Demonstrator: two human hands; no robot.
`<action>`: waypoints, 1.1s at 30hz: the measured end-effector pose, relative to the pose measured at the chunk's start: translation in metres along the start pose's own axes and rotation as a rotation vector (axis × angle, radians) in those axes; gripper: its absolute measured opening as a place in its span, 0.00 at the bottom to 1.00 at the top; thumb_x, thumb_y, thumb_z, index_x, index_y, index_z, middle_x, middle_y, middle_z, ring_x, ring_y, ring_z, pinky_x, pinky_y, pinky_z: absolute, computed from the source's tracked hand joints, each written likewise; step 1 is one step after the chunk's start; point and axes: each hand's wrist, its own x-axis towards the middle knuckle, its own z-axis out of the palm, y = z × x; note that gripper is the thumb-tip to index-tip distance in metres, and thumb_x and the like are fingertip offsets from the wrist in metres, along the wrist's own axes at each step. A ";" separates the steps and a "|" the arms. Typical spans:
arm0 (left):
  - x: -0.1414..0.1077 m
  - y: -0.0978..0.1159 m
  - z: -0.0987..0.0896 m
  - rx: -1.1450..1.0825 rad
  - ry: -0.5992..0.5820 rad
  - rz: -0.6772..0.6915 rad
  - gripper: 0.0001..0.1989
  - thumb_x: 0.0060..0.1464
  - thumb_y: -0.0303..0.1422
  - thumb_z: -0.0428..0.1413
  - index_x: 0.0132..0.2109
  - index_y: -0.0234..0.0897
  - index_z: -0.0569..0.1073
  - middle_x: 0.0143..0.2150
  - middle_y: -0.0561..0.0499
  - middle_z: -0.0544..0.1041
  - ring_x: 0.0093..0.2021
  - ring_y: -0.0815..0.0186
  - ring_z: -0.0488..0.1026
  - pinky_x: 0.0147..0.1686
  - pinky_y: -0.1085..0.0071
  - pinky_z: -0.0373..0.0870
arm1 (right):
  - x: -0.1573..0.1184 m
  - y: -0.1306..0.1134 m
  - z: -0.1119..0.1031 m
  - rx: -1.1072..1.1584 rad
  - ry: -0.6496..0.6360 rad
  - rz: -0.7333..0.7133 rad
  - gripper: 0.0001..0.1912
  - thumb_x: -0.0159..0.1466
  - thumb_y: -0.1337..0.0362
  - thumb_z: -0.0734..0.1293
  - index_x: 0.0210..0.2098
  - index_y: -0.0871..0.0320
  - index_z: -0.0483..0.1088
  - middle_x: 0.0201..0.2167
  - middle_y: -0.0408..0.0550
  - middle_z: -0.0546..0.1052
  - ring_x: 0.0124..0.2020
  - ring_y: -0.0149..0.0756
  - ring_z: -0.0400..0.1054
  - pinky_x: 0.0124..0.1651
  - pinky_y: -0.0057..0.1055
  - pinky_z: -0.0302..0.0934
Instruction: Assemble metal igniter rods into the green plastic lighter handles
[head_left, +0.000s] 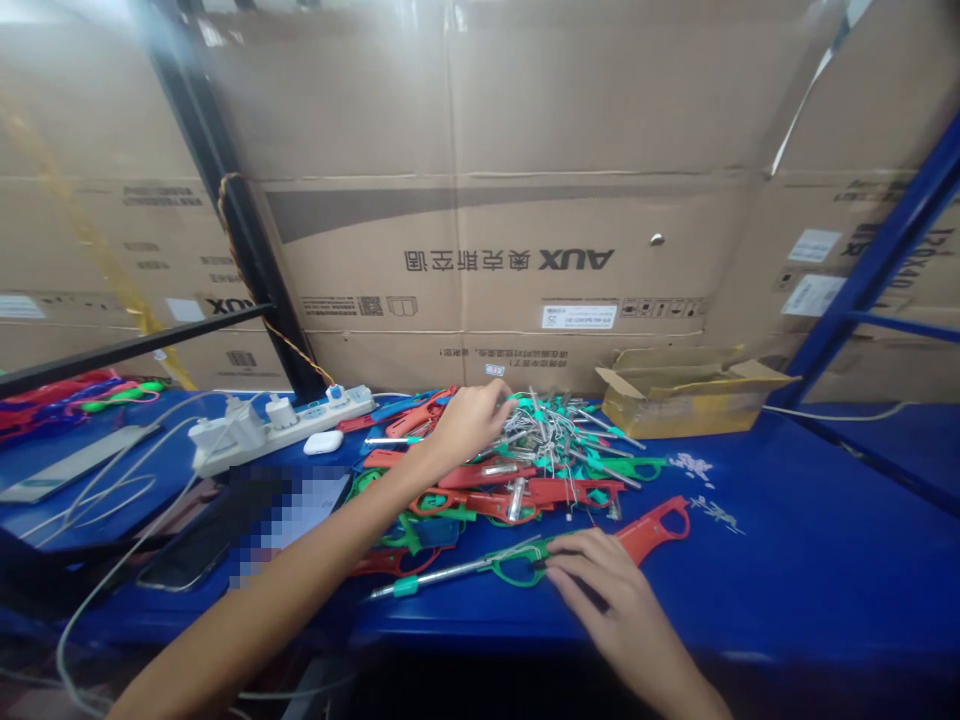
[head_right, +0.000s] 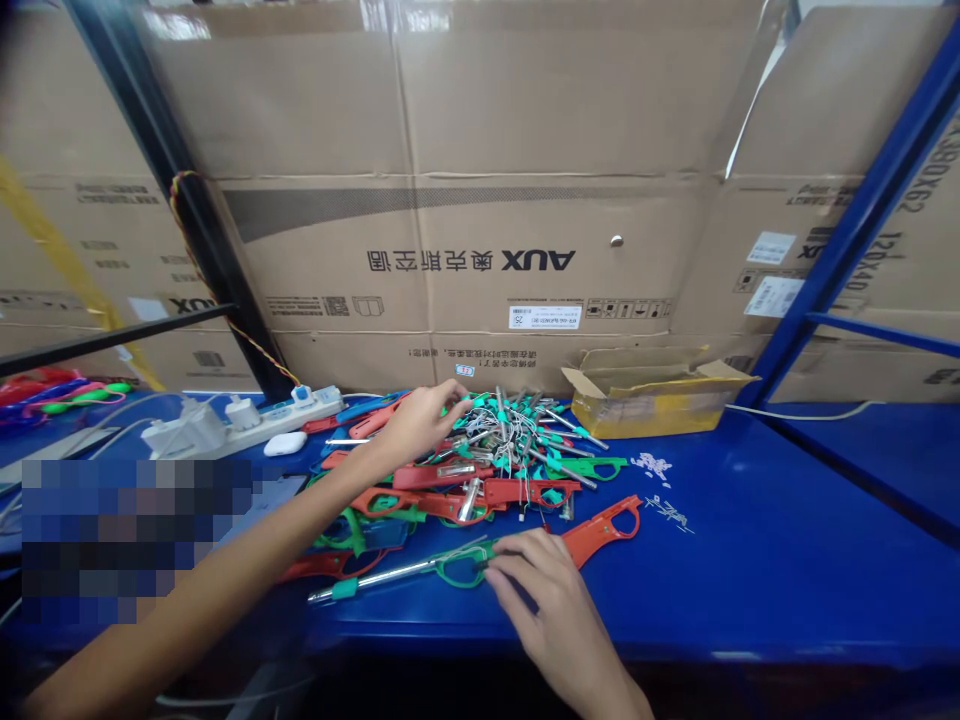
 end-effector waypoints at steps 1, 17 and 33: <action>-0.011 0.002 -0.007 -0.047 0.004 0.014 0.08 0.71 0.32 0.53 0.48 0.33 0.74 0.36 0.47 0.79 0.38 0.60 0.77 0.42 0.66 0.72 | 0.000 0.000 0.000 0.003 -0.005 0.004 0.09 0.74 0.64 0.64 0.44 0.51 0.77 0.45 0.48 0.79 0.47 0.42 0.73 0.52 0.41 0.68; -0.186 0.099 0.059 -0.756 0.214 -0.036 0.03 0.67 0.32 0.57 0.42 0.39 0.72 0.34 0.51 0.76 0.32 0.65 0.71 0.36 0.69 0.70 | -0.008 -0.020 -0.011 0.547 -0.026 0.114 0.10 0.72 0.66 0.65 0.47 0.47 0.78 0.40 0.43 0.80 0.41 0.34 0.77 0.46 0.26 0.71; -0.190 0.081 0.047 -0.496 0.162 0.082 0.09 0.69 0.41 0.56 0.42 0.41 0.74 0.32 0.52 0.78 0.31 0.64 0.76 0.30 0.71 0.72 | -0.011 -0.026 -0.014 0.504 -0.083 0.113 0.12 0.74 0.61 0.63 0.49 0.49 0.79 0.36 0.46 0.78 0.36 0.36 0.74 0.41 0.29 0.70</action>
